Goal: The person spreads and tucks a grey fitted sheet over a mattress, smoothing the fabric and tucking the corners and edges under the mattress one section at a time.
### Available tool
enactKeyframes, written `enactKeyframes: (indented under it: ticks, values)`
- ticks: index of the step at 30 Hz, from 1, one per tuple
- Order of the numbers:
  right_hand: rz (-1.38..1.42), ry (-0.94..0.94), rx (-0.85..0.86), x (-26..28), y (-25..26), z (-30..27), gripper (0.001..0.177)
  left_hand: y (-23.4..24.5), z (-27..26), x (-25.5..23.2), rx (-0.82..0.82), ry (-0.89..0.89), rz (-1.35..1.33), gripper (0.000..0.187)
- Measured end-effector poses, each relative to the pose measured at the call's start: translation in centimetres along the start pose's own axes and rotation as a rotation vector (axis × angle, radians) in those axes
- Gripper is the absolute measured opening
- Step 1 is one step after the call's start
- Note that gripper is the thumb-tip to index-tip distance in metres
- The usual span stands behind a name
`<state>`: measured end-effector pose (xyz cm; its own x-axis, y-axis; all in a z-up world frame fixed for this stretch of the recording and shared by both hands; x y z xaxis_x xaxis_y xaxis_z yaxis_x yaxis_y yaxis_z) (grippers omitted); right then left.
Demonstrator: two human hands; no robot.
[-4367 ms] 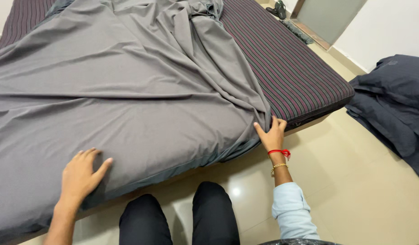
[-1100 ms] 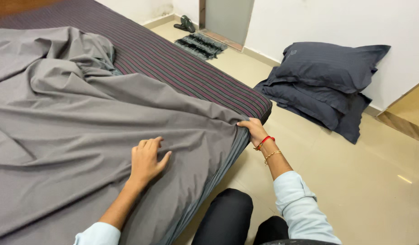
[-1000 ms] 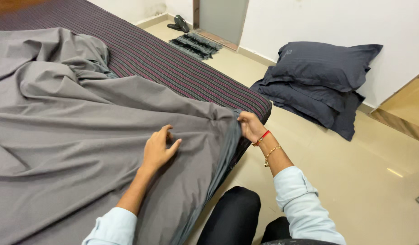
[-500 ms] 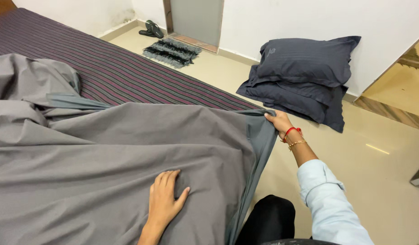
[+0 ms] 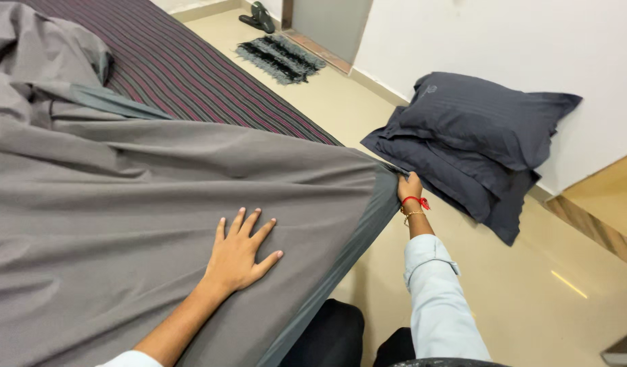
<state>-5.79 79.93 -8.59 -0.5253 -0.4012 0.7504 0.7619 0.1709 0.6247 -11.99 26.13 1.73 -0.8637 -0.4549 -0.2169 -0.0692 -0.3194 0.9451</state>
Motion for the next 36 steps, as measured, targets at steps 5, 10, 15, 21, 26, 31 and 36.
enactKeyframes:
  ticks: [5,10,15,21,26,31,36]
  values:
    - [-0.056,0.035,-0.020,-2.9,-4.6,-0.7,0.035,-0.7,0.8,-0.7,-0.087,-0.019,-0.011,0.071]
    - [0.446,-0.232,0.310,-8.3,-11.1,-9.7,0.025,-0.9,0.8,-1.2,-0.075,-0.005,0.074,0.070]
    - [0.723,-0.362,0.356,-9.8,-11.2,-10.3,0.019,-0.8,1.0,-1.2,-0.063,0.000,0.098,0.070]
    - [0.424,-0.010,0.056,-8.2,-6.6,-12.1,0.006,-0.8,0.9,-1.1,-0.083,0.002,0.113,0.070]
    - [0.207,0.430,-0.124,-0.6,-0.8,-16.7,0.017,-0.6,1.1,-1.1,-0.089,0.000,0.108,0.070]
    - [0.298,0.297,0.062,0.6,-0.3,-18.7,0.029,-0.8,1.0,-1.0,-0.086,0.021,0.089,0.071]
    - [1.218,-0.481,0.655,-5.9,-7.1,-17.8,0.019,-0.7,0.9,-1.1,-0.112,0.006,0.065,0.073]
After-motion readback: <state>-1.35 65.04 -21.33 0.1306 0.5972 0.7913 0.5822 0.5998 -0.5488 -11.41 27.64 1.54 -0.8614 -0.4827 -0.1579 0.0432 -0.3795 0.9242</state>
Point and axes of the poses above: each hand's wrist, its own z-axis towards the middle knuckle, its own y-axis out of the back of the hand, x = y × z, the point moved 9 cm from there along z, towards the middle knuckle, and after that the axes turned 8 degrees about -y, right-handed, at the moved point
